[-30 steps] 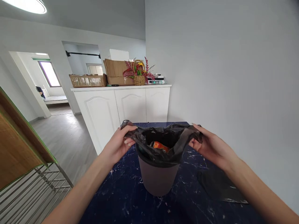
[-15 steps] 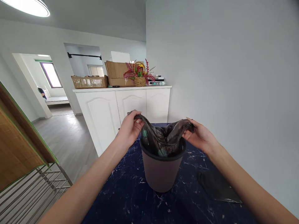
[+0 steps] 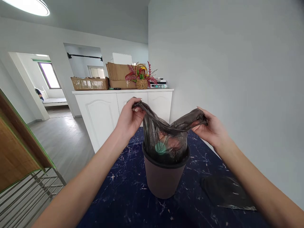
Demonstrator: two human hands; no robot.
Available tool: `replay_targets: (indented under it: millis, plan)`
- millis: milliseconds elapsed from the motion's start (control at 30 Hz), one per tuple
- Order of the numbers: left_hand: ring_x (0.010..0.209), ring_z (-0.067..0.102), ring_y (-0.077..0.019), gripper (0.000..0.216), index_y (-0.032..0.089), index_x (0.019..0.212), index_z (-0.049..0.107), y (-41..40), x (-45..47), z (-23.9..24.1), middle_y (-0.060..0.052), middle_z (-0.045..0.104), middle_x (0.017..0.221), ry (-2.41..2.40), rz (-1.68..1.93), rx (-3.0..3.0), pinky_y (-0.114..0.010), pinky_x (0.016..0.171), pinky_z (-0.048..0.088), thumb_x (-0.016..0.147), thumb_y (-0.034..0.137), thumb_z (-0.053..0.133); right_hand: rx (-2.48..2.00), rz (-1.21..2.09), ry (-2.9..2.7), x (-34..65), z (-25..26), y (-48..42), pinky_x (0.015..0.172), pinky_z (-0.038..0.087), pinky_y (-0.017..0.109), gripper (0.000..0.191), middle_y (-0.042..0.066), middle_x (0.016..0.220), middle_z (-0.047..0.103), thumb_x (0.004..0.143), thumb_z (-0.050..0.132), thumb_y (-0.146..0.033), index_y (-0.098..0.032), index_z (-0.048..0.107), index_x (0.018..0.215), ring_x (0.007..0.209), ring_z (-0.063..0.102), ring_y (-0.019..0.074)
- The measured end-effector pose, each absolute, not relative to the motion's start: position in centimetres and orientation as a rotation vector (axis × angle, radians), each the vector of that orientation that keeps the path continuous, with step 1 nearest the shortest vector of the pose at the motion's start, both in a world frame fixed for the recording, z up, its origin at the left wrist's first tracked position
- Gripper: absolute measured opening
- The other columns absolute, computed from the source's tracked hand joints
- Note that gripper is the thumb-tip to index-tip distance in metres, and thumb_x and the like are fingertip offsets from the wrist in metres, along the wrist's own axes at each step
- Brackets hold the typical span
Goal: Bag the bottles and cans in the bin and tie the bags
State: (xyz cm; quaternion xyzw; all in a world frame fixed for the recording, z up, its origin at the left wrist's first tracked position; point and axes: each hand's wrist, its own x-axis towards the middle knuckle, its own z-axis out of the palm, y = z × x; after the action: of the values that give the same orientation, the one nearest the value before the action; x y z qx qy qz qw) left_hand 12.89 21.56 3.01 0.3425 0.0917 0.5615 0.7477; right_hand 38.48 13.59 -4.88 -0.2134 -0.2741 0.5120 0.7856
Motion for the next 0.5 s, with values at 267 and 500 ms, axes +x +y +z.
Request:
replay_targets:
  millis: [267, 500]
  plan:
    - [0.035, 0.028, 0.0001, 0.048, 0.020, 0.060, 0.037, 19.3, 9.0, 8.8, 0.011, 0.037, 0.049, 0.099, 1.419, 0.843, -0.011, 0.039, 0.029, 0.099, -0.003, 0.054, -0.426, 0.963, -0.727, 36.3, 1.8, 12.3, 0.065, 0.061, 0.018, 0.032, -0.008, 0.062, 0.072, 0.097, 0.067, -0.013, -0.022, 0.063, 0.067, 0.056, 0.070, 0.0075]
    - [0.035, 0.020, 0.0039, 0.053, 0.020, 0.062, 0.027, 15.5, 0.2, 13.2, 0.010, 0.012, 0.057, 0.008, 1.841, 1.021, -0.011, 0.041, 0.014, 0.112, 0.004, 0.031, -0.318, 0.889, -0.942, 30.6, 8.6, 9.5, 0.068, 0.051, 0.018, 0.050, -0.007, 0.108, 0.083, 0.080, 0.015, 0.001, -0.010, 0.060, 0.061, 0.096, 0.078, 0.0108]
